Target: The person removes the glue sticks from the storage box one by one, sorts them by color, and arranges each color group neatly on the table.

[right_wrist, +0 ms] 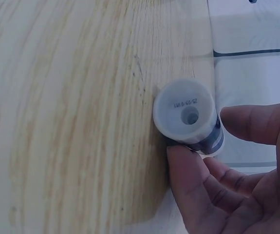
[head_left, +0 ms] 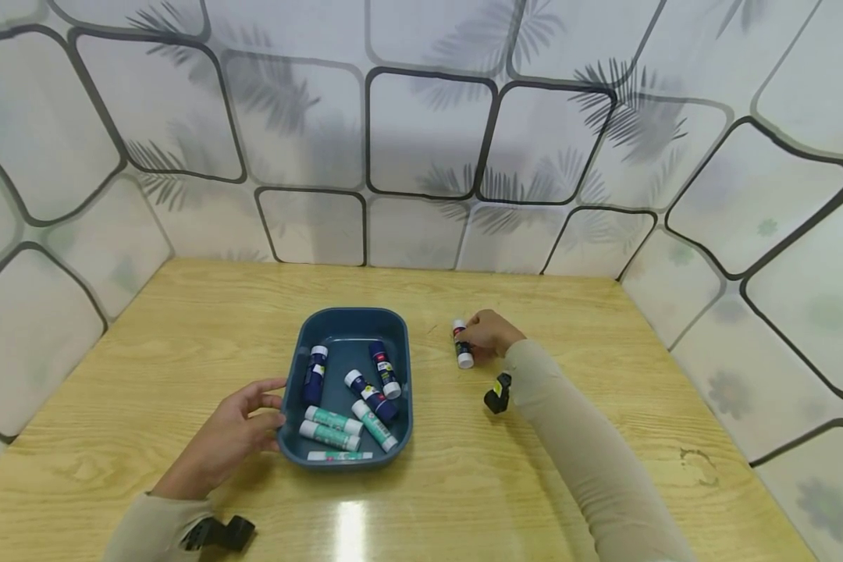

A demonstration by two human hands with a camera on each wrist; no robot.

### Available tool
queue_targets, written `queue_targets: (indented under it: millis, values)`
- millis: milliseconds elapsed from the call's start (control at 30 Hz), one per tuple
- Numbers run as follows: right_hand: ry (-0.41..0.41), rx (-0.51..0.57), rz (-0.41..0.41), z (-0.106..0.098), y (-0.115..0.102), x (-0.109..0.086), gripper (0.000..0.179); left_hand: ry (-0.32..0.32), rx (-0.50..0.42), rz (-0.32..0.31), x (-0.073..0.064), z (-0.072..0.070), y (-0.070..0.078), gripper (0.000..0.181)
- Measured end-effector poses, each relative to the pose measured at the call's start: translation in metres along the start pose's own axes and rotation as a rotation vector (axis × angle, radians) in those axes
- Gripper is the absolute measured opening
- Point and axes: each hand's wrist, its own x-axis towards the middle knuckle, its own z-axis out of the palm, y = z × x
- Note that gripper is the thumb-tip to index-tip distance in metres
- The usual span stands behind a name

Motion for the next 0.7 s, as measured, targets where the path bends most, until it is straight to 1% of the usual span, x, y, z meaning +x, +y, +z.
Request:
queue_targets:
  millis: [133, 267, 367, 500, 567, 700]
  values:
    - [0.007, -0.03, -0.009, -0.002, 0.0, -0.002, 0.033, 0.003, 0.003, -0.001, 0.0, 0.0, -0.001, 0.059]
    - [0.003, -0.061, -0.024, -0.007, -0.004, -0.007, 0.034, 0.01, 0.008, -0.006, 0.0, 0.0, -0.003, 0.059]
    - [-0.005, -0.059, -0.039, -0.011, -0.007, -0.01, 0.038, 0.013, 0.005, -0.009, 0.0, 0.0, -0.003, 0.059]
    - [-0.002, -0.019, -0.048, -0.016, -0.011, -0.012, 0.045, 0.007, 0.002, -0.011, 0.0, 0.0, -0.003, 0.059]
    - [-0.001, -0.012, -0.066, -0.018, -0.015, -0.015, 0.047, 0.007, 0.004, -0.011, 0.0, 0.001, -0.002, 0.059]
    - [-0.012, 0.005, -0.105, -0.021, -0.023, -0.02, 0.044, 0.012, 0.012, -0.012, 0.0, 0.001, 0.0, 0.059]
